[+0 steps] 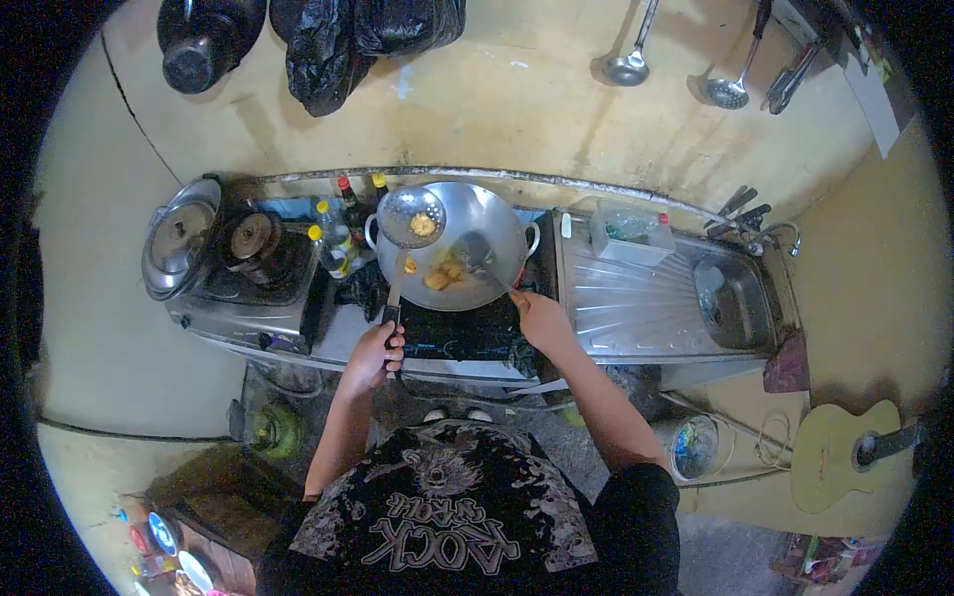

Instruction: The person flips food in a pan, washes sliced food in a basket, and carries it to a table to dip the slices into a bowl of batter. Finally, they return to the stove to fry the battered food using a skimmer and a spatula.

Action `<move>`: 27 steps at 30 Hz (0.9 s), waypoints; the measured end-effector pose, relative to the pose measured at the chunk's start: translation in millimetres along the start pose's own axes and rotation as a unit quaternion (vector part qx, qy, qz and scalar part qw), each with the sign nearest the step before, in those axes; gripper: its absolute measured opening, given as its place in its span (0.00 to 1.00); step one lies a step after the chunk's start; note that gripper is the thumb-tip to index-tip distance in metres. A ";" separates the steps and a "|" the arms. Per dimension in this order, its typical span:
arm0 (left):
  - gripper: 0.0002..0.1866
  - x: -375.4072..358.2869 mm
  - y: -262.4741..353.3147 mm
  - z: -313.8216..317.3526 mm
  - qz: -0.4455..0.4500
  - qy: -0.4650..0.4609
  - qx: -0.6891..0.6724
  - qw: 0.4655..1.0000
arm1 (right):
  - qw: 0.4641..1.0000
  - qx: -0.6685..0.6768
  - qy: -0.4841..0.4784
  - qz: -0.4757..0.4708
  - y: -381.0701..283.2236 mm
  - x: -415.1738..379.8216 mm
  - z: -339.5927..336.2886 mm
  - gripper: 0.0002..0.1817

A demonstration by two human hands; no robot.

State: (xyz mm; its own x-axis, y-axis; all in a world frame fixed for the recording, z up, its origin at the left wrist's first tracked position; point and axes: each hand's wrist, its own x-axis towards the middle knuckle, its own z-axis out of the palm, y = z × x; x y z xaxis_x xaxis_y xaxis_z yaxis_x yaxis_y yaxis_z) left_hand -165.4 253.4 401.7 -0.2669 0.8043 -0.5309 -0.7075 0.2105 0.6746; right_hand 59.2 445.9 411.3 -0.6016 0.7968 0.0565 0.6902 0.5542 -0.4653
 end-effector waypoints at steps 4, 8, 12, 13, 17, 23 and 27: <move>0.08 0.1 2.3 -3.7 -0.001 -0.013 0.006 1.000 | 0.982 0.094 -0.143 0.077 -3.6 14.1 -12.7 0.17; 0.08 0.0 3.4 -4.7 -0.009 -0.006 0.005 1.000 | 0.921 0.248 -0.226 0.199 -17.2 22.5 -20.8 0.16; 0.08 1.7 4.9 -5.7 -0.001 -0.002 0.005 1.000 | 0.926 0.251 -0.223 0.175 -18.9 28.0 -11.6 0.19; 0.07 1.3 5.8 -7.1 -0.001 -0.005 0.005 1.000 | 0.926 0.252 -0.223 0.170 -18.4 28.5 -12.3 0.20; 0.07 -1.6 9.7 -1.6 -0.003 0.004 0.004 1.000 | 0.911 0.284 -0.233 0.186 -20.8 34.5 9.4 0.19; 0.08 -2.0 12.2 -4.1 -0.003 -0.017 -0.014 1.000 | 0.984 0.125 -0.125 0.021 -30.4 11.7 3.2 0.20; 0.08 0.1 9.1 -5.9 -0.003 -0.003 -0.007 1.000 | 0.978 0.151 -0.126 0.064 -20.0 13.6 27.4 0.19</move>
State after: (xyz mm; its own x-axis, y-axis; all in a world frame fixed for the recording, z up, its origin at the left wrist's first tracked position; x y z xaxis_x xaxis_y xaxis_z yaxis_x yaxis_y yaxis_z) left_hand -175.7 252.2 404.8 -0.2586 0.8057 -0.5329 -0.7180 0.2087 0.6640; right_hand 26.3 439.0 397.2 -0.6244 0.7489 -0.2220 0.6394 0.3269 -0.6959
